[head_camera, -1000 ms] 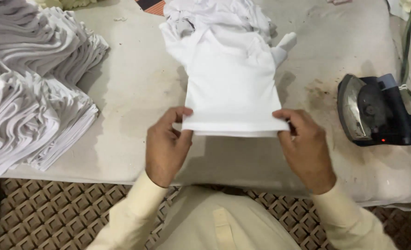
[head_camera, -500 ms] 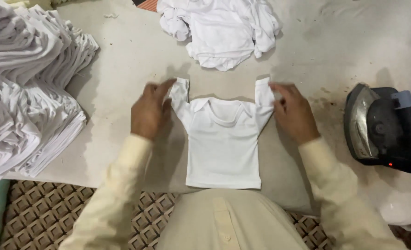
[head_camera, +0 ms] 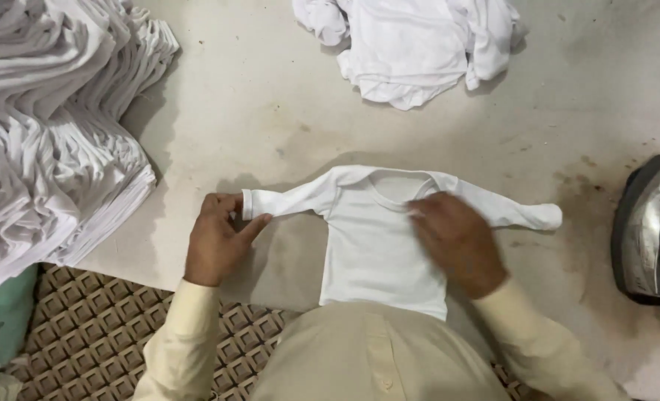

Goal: Ironing and folding white baby onesies on a flat work surface in a factory setting.

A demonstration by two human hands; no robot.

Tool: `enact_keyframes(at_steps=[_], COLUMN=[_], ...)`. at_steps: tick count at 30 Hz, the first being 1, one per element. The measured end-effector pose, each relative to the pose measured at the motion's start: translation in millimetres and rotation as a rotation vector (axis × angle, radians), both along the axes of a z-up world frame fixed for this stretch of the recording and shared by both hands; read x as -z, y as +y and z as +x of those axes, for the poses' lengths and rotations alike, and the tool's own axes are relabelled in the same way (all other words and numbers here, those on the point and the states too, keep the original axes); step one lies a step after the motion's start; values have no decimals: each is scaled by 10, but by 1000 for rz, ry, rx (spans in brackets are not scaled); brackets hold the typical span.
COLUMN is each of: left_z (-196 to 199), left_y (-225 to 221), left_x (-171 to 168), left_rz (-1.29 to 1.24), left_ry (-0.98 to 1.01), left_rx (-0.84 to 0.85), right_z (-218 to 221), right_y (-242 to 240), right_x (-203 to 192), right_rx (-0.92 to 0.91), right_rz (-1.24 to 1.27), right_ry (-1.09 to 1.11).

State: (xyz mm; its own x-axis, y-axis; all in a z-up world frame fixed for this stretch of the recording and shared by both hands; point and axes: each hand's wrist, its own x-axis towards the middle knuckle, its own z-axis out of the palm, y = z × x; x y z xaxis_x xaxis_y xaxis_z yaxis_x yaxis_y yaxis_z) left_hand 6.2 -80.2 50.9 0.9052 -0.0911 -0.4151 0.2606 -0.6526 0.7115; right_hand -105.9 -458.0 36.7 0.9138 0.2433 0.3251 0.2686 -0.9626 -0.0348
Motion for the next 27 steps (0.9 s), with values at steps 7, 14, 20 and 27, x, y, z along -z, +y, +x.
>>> enact_keyframes(at_steps=[7, 14, 20, 27], left_z=[127, 275, 129, 32], left_y=[-4, 35, 59, 208], left_x=[151, 52, -232, -91], left_rz=[-97, -29, 142, 337], left_ry=[-157, -35, 9, -127], left_rx=[-341, -90, -42, -12], right_z=[692, 957, 506, 521], right_y=[711, 557, 817, 716], right_x=[23, 108, 12, 104], right_rx=[38, 178, -171, -131], right_rz=[164, 529, 127, 77], right_ry=[313, 582, 136, 113])
